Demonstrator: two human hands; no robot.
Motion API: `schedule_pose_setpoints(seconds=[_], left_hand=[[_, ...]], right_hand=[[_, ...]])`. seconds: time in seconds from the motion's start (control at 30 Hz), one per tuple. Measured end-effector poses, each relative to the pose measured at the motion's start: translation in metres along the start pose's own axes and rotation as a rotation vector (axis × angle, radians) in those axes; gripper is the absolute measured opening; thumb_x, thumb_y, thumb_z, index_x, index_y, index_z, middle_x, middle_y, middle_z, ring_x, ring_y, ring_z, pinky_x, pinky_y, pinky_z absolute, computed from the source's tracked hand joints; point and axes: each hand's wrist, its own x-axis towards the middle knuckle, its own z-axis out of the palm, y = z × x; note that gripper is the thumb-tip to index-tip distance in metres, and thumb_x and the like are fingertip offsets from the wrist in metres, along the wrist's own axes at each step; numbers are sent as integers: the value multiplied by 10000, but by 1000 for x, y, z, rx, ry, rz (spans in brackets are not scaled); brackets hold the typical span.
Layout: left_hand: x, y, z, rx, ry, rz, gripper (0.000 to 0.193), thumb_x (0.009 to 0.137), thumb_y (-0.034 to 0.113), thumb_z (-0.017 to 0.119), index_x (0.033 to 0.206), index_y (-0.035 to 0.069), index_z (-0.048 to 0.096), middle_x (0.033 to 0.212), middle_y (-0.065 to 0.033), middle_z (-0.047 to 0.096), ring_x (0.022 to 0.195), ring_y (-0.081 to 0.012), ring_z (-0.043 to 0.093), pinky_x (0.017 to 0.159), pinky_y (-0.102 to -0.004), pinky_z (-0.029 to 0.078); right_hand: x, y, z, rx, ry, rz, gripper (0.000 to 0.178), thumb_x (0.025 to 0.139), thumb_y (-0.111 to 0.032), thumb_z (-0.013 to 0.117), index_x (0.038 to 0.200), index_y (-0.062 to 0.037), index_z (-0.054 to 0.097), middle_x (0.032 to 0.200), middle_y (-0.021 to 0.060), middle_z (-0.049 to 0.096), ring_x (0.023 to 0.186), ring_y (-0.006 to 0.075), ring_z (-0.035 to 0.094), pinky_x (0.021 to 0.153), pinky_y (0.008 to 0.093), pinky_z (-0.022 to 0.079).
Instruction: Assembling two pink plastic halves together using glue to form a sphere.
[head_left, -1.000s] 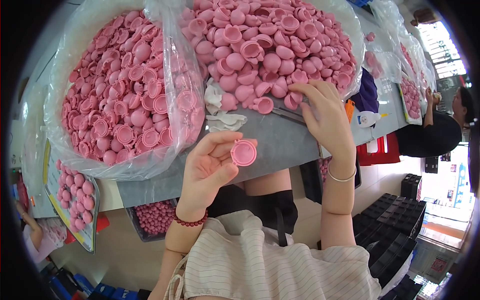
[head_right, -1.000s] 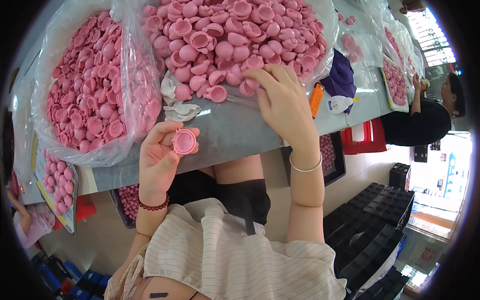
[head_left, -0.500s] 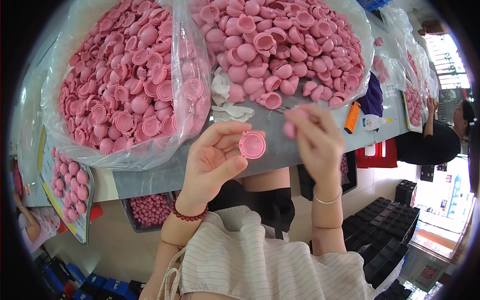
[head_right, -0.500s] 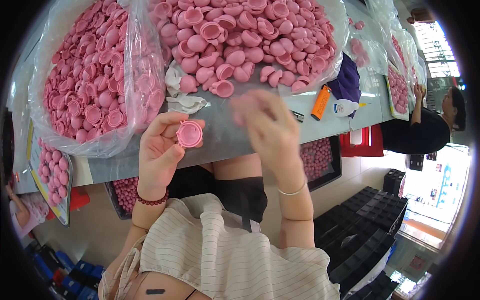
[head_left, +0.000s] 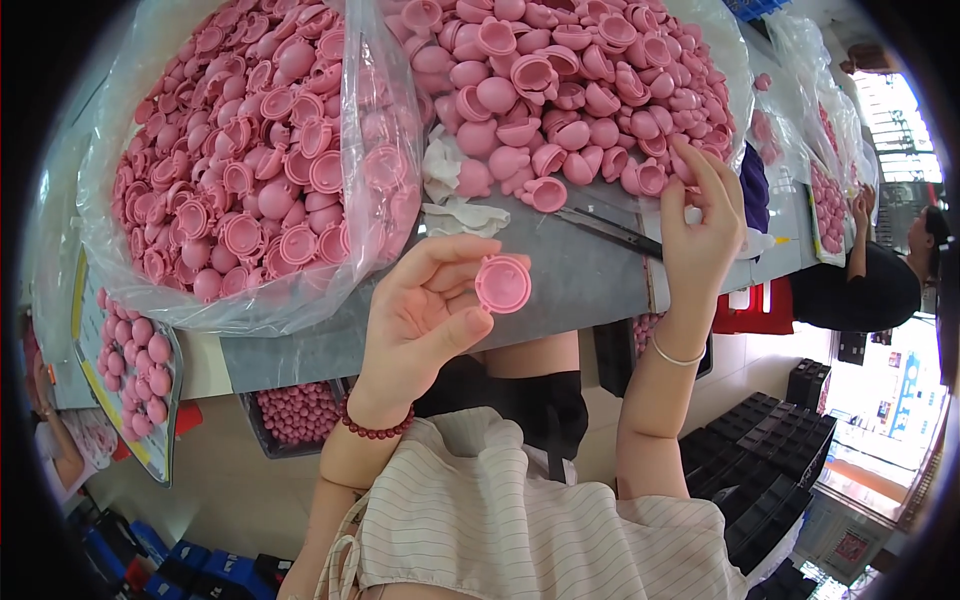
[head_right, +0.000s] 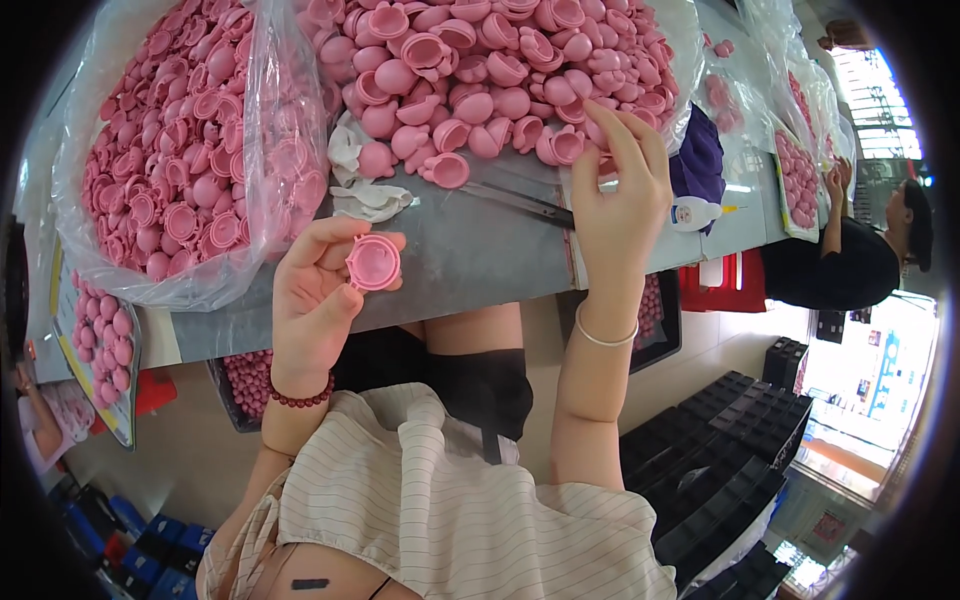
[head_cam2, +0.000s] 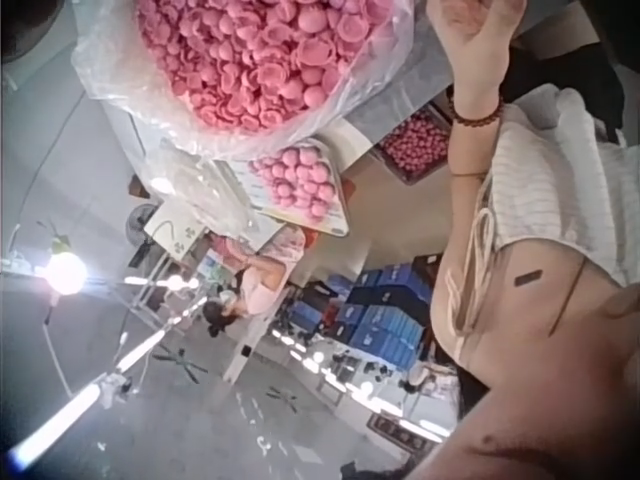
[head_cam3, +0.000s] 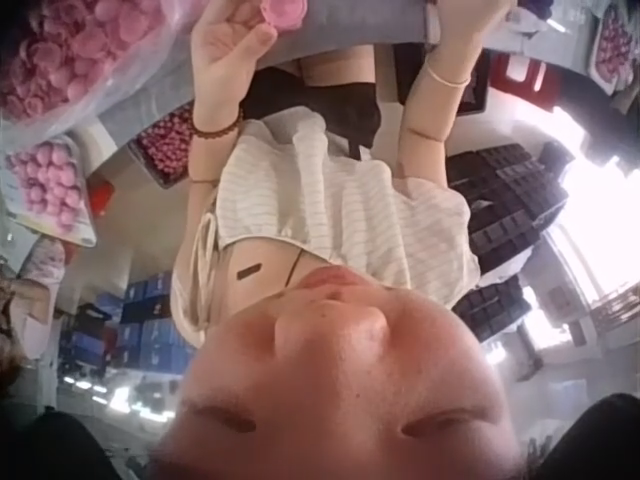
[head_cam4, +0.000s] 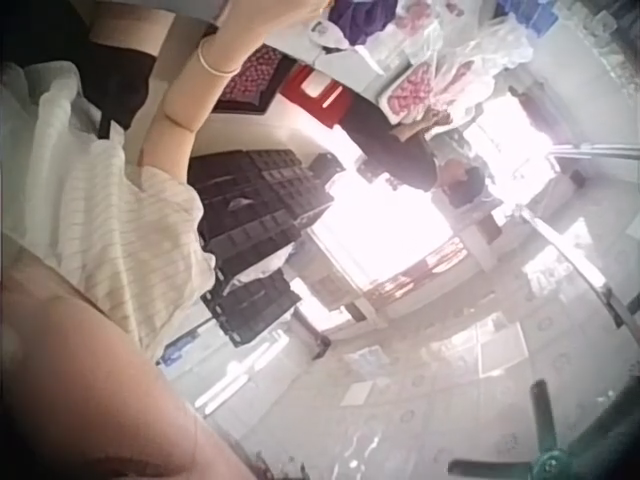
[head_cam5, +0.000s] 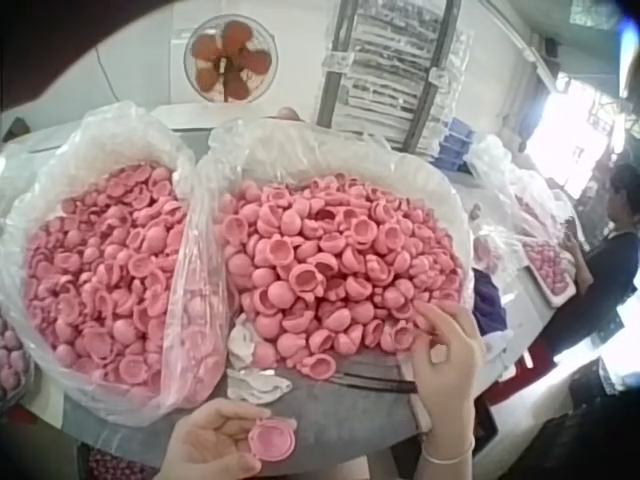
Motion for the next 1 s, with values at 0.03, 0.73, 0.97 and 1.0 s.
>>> schedule_pose_setpoints(seconds=[0.03,0.73,0.97,1.0], left_hand=[[1,0,1,-13,-3,-7,437,784,1,610,1172,-37,413,1150,-185,527,1058,-183,519,901,-276,412],[0,2,10,123,28,0,418,761,-46,618,1150,-54,463,1076,-139,563,942,-153,569,811,-258,464],[-2,-1,9,258,14,0,393,727,-86,627,1106,-62,527,1030,-111,583,848,-131,597,758,-239,487],[-2,-1,9,258,17,2,393,727,-86,627,1106,-62,527,1030,-111,583,848,-131,597,758,-239,487]], right_hand=[[1,0,1,45,6,2,305,739,55,559,1007,-63,643,954,78,586,778,105,553,623,206,463],[-57,-60,-5,553,-291,-90,293,604,-41,720,866,18,602,931,131,613,820,269,577,735,317,456],[-62,-57,8,698,-316,-213,269,619,-66,743,831,-9,587,898,149,634,813,271,575,711,330,462],[-63,-56,8,710,-295,-204,268,617,-71,747,821,-12,584,899,147,634,810,271,575,708,331,464]])
